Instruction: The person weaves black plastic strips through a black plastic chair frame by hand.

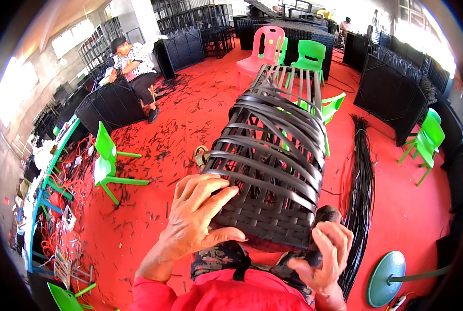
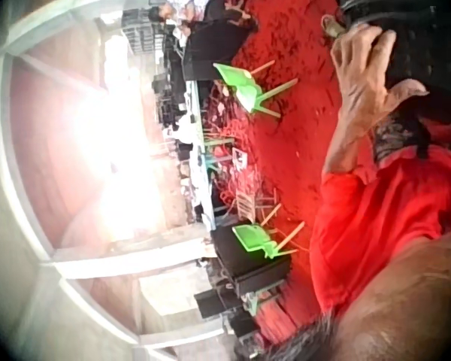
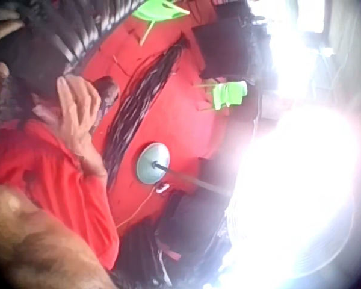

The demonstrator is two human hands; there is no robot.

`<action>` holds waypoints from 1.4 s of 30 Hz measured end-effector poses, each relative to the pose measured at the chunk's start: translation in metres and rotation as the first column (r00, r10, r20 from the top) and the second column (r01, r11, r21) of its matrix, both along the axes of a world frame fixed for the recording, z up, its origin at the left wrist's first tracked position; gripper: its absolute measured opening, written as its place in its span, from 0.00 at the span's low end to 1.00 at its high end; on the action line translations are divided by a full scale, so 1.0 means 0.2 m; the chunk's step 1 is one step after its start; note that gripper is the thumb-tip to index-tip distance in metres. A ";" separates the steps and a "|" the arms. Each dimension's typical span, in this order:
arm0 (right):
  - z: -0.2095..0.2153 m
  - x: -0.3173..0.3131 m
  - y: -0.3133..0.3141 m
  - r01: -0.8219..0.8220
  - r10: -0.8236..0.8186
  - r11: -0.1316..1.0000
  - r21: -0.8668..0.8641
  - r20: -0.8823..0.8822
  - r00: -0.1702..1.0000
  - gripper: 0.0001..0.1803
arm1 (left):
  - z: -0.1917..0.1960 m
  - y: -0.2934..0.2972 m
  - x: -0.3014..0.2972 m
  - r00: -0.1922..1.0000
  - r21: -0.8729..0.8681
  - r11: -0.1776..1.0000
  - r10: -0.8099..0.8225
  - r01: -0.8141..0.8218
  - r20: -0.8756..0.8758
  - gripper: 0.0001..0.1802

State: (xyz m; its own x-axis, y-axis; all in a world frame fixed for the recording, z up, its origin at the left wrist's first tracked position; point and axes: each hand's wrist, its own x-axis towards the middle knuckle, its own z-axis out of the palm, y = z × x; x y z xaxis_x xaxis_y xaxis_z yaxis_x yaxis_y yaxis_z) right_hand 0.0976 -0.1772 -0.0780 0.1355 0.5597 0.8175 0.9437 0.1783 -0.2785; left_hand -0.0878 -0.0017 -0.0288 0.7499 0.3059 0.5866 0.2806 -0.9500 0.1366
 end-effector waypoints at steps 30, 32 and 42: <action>0.25 0.17 -0.25 0.309 -0.245 0.870 -0.383 0.208 0.947 0.43 | -0.27 -0.26 0.46 0.766 -0.434 0.650 -0.397 0.624 0.505 0.45; 0.21 0.22 -0.23 0.355 -0.261 0.837 -0.416 0.267 0.928 0.43 | -0.33 -0.26 0.48 0.734 -0.437 0.603 -0.433 0.667 0.523 0.46; 0.18 0.28 -0.33 0.233 -0.291 0.884 -0.404 -0.089 0.953 0.57 | -0.59 -0.31 0.54 0.757 -0.566 0.504 -0.473 0.652 0.450 0.41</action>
